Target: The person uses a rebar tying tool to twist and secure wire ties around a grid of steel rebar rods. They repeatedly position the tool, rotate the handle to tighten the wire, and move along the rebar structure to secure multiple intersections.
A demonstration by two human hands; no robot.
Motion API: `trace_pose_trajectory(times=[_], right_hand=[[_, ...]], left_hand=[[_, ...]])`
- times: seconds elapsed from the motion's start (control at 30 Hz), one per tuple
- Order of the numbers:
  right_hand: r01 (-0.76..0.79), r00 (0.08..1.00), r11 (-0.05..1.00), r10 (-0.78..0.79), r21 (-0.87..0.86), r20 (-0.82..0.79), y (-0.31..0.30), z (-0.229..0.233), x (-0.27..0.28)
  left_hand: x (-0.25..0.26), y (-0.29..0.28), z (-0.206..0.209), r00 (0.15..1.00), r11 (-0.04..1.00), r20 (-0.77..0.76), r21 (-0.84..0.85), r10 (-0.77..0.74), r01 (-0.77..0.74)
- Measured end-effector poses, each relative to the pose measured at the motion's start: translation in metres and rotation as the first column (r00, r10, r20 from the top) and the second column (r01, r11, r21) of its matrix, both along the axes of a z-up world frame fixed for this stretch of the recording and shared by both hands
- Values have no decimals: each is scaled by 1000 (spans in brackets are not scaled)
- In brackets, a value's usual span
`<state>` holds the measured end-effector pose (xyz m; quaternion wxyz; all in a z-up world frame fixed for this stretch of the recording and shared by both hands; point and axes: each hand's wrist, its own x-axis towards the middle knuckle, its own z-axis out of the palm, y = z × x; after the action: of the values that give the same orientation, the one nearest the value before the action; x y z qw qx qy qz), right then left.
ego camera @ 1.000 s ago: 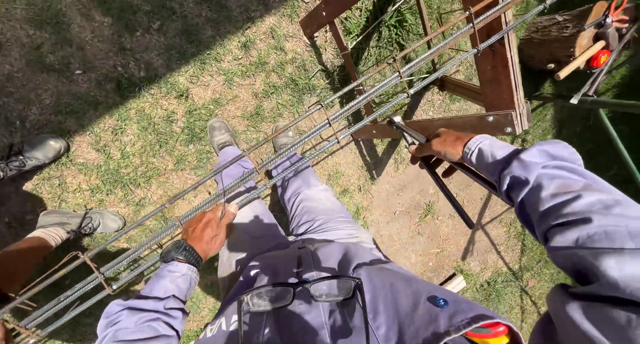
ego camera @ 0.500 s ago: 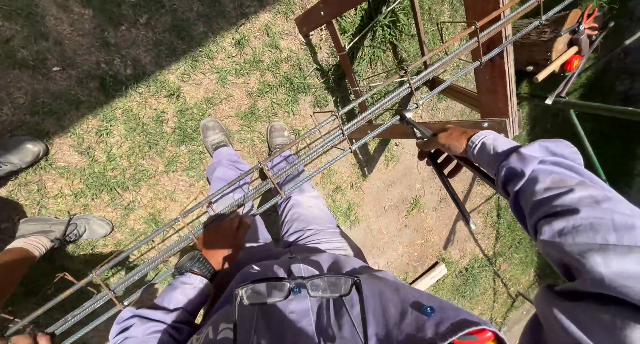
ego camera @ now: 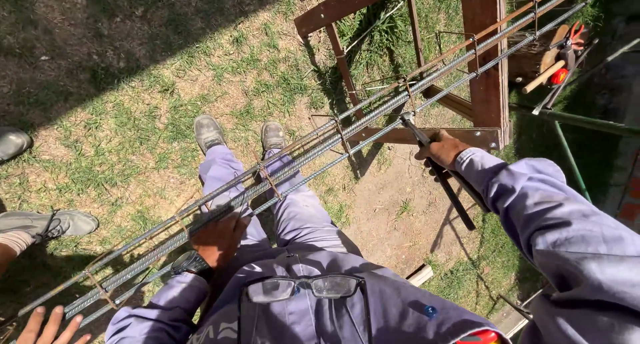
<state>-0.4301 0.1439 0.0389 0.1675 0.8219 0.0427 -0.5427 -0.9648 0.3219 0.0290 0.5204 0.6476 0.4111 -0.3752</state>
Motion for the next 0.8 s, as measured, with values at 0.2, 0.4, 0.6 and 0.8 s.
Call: trace_pose_trajectory(times=[0.2, 0.4, 0.6, 0.8], right_hand=[[463, 881, 885, -466, 50, 80, 31, 84, -46], [284, 957, 953, -289, -101, -33, 42, 82, -9], [51, 997, 992, -57, -116, -46, 7, 42, 33], [328, 945, 941, -327, -82, 30, 9, 62, 0]], left_hand=[[-18, -40, -36, 999, 996, -42, 82, -29, 32], [-80, -172, -228, 997, 994, 22, 80, -72, 70], [-74, -120, -183, 990, 994, -95, -1, -107, 108], [-107, -170, -255, 991, 995, 131, -86, -31, 42]])
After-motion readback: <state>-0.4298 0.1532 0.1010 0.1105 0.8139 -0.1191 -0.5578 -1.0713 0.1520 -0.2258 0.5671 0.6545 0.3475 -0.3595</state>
